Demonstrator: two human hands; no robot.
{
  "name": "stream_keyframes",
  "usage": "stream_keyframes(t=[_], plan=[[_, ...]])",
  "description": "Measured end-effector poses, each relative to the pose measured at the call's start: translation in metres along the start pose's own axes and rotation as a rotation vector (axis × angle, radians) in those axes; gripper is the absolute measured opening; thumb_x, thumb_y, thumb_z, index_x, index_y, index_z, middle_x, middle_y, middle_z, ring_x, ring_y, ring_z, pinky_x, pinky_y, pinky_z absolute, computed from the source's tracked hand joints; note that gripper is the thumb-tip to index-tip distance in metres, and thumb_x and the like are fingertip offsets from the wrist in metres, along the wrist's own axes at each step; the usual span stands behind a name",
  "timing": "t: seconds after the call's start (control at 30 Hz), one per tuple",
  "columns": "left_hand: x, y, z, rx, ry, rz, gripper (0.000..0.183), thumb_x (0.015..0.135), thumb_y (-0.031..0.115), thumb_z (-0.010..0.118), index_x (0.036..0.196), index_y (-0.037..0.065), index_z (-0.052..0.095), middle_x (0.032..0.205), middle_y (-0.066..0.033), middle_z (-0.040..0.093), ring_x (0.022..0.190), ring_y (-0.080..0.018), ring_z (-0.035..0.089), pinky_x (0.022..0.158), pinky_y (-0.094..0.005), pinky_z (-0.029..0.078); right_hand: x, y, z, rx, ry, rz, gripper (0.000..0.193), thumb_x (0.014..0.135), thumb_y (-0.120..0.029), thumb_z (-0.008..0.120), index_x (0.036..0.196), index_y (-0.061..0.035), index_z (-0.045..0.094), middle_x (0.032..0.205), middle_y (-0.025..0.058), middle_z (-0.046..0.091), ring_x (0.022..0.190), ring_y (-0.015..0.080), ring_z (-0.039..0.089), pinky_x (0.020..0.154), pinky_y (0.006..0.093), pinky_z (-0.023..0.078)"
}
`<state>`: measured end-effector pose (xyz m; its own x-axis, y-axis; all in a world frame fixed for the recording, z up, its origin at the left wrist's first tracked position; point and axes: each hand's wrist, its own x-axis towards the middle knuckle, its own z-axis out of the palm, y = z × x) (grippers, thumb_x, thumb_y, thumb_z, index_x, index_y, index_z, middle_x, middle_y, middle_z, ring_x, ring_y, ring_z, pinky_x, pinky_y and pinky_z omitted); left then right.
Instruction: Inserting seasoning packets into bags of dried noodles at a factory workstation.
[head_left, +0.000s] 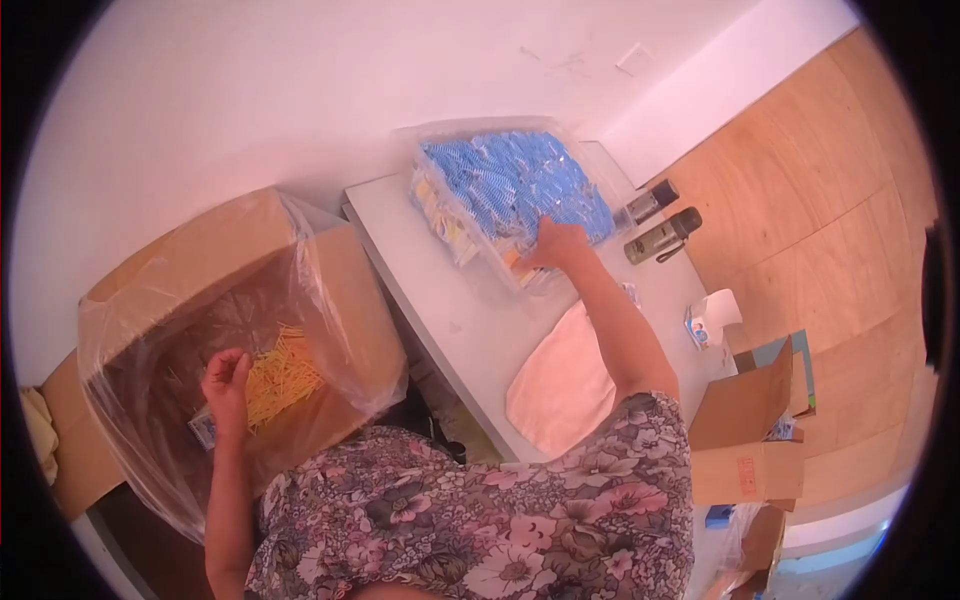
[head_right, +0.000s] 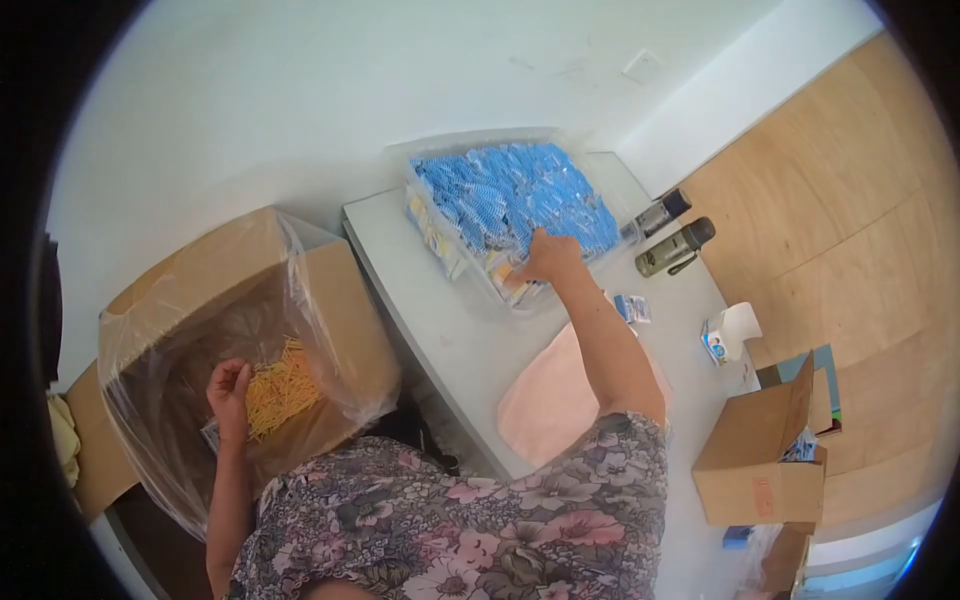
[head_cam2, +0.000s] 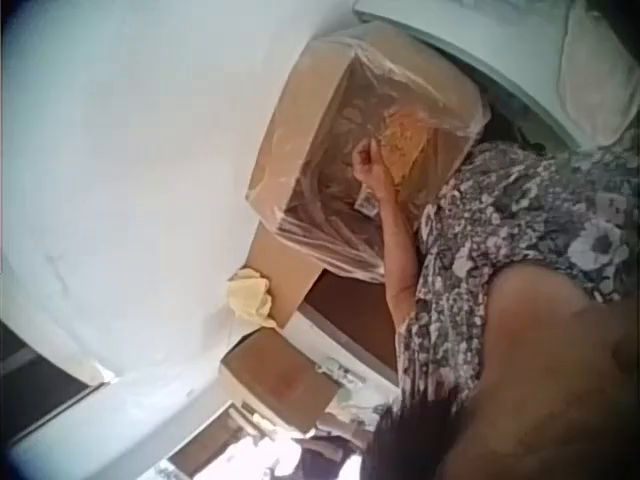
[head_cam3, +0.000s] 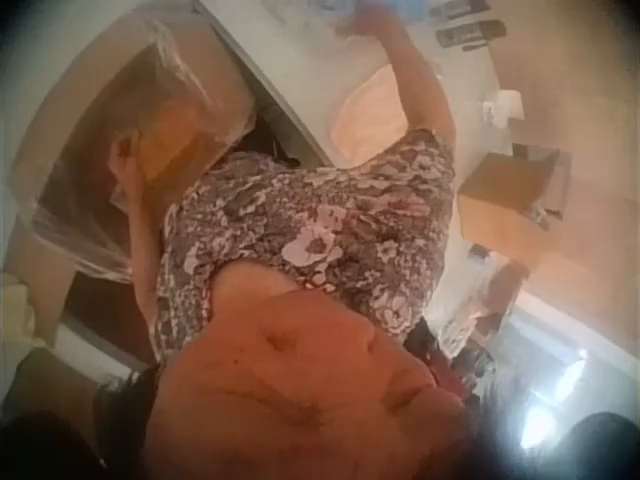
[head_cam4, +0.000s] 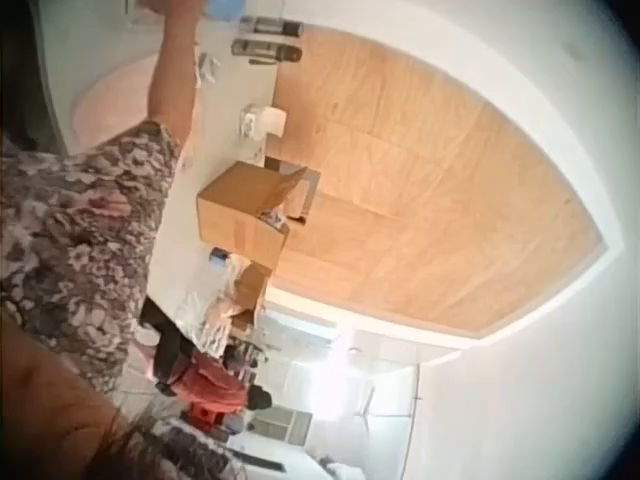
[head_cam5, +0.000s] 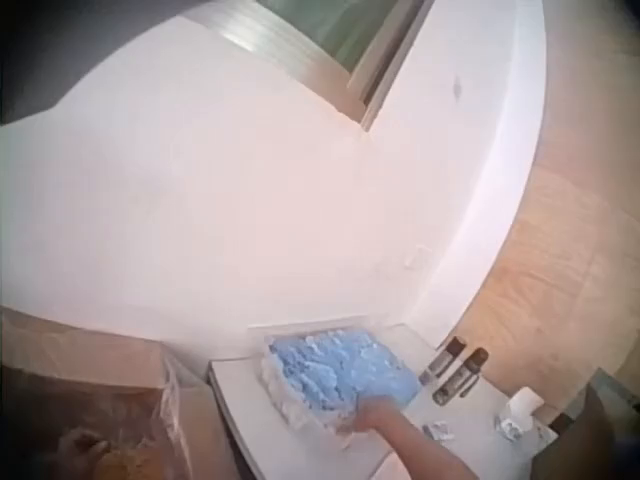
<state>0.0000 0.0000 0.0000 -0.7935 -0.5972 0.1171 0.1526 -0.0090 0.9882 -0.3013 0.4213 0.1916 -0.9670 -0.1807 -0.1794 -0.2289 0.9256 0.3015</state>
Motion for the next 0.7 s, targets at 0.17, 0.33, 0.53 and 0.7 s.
stream_keyframes(t=[0.17,0.33,0.53,0.7], plan=[[-0.014,-0.002,0.009,-0.037,-0.054,-0.031,0.007,0.082,0.001,0.059,0.089,0.003,0.057,0.08,0.0023,0.057,0.074,-0.0057,0.053,0.069,-0.0208,0.043,-0.02,0.009,-0.014,0.05,-0.005,-0.021,0.094,0.045,-0.06,0.075,0.109,0.0013,0.046,0.099,0.0153,0.062,0.094,0.0321,0.06,0.079,0.0386,0.046],[-0.01,-0.005,0.004,0.015,-0.069,-0.033,0.006,0.082,0.001,0.059,0.088,0.003,0.057,0.08,0.0022,0.057,0.075,-0.0059,0.053,0.07,-0.021,0.043,-0.046,0.026,-0.034,0.266,0.289,0.003,0.076,0.056,-0.058,0.071,0.107,-0.0049,0.052,0.089,0.0128,0.063,0.085,0.0291,0.061,0.072,0.0367,0.047],[-0.007,-0.009,0.005,0.04,-0.086,-0.021,0.007,0.083,0.001,0.059,0.089,0.003,0.058,0.081,0.0012,0.058,0.076,-0.0064,0.054,0.071,-0.0209,0.043,-0.094,0.144,0.022,0.624,0.543,0.221,0.031,0.069,-0.033,0.067,0.074,-0.0027,0.064,0.058,0.0093,0.057,0.057,0.0177,0.057,0.052,0.0301,0.044],[-0.002,-0.015,0.002,0.039,-0.086,-0.051,0.008,0.084,0.003,0.058,0.091,0.003,0.058,0.085,0.0009,0.058,0.077,-0.0064,0.054,0.072,-0.0209,0.043,-0.146,0.167,0.114,0.511,0.169,0.352,0.018,0.063,-0.02,0.063,0.066,-0.0019,0.063,0.067,0.0176,0.061,0.066,0.0278,0.062,0.061,0.0376,0.048]])
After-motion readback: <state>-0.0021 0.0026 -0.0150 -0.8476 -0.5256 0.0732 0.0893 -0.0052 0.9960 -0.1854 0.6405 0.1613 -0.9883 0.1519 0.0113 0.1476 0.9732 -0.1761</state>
